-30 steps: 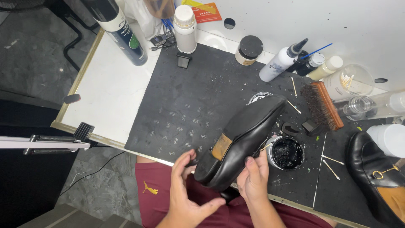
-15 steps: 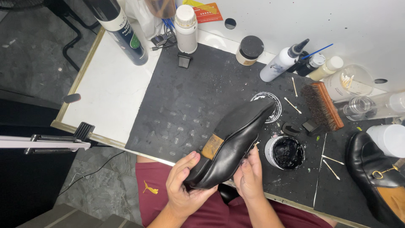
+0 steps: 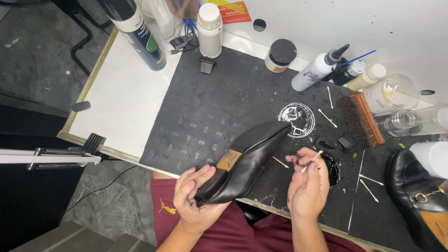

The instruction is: The person applies black polish to a black leather loafer using a sponge and cotton swabs, focusing on the toe, sides, and heel. They then apply yellow masking tape to the gold hardware on the shoe.

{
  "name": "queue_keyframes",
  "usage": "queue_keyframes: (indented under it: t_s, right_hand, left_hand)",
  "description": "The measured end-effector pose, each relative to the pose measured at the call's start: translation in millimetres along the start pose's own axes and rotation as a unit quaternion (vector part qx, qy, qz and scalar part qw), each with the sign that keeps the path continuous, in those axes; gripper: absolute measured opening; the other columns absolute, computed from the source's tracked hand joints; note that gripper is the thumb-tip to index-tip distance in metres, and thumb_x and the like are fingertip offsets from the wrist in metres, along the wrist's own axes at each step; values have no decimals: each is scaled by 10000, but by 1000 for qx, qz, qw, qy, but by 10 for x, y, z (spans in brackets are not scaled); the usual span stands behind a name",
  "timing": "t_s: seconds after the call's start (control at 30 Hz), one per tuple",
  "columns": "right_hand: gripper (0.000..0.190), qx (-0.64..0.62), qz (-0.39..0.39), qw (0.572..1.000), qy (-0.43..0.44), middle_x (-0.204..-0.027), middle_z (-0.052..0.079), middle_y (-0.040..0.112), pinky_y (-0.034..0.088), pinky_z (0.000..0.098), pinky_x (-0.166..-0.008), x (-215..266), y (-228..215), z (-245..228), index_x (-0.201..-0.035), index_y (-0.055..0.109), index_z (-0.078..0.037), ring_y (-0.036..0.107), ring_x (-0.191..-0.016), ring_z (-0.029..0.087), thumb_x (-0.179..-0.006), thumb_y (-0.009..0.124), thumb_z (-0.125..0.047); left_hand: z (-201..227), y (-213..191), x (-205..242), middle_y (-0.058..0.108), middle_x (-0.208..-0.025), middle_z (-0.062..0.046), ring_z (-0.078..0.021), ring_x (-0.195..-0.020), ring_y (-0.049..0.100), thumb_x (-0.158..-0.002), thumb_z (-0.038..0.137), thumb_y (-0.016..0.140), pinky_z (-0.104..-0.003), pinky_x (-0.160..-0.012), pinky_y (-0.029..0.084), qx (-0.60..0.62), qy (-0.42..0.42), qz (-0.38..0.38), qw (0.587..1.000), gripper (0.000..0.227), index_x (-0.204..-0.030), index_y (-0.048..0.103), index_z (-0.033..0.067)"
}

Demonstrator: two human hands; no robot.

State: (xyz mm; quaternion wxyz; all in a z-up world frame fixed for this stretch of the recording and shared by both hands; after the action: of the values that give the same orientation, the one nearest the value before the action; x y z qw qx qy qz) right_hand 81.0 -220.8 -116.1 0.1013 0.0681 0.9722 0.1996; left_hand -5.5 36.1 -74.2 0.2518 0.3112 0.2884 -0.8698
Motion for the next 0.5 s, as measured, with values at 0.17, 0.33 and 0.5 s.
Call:
queue_keyframes:
  t_s: [0.17, 0.33, 0.5]
  right_hand:
    - [173, 56, 43, 997, -27, -1212, 156, 609, 500, 314, -910, -103, 12, -142, -1188, 656, 90, 604, -980, 167, -1091, 525, 33]
    - [178, 166, 36, 985, -33, -1203, 165, 671, 589, 277, -885, -132, 89, -88, -1157, 669, 100, 693, -950, 151, -988, 612, 104]
    - [189, 169, 17, 985, -9, -1130, 168, 699, 610, 281, -847, -161, 139, 40, -1139, 676, 101, 722, -940, 176, -954, 649, 128]
  left_hand:
    - [34, -26, 44, 735, -1132, -92, -256, -1093, 733, -693, 279, 985, -457, -1051, 470, -30, 31, 4, 999, 1003, -1367, 255, 141]
    - [24, -36, 81, 761, -1099, -78, -245, -1100, 731, -701, 272, 957, -455, -1046, 433, -28, 42, -4, 999, 935, -1351, 295, 152]
    - [16, -17, 117, 763, -1106, -70, -221, -1134, 715, -754, 268, 930, -447, -1073, 394, -38, 61, -6, 997, 885, -1354, 289, 159]
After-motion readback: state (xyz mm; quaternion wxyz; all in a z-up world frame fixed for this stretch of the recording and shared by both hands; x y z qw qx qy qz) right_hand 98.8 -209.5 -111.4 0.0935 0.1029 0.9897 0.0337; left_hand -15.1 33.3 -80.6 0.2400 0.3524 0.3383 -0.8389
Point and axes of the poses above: each hand's wrist, its own x-axis away from the middle knuckle, its own y-axis out of the palm, z = x × y, the point moved 7 cm from there along -x, towards the middle knuckle
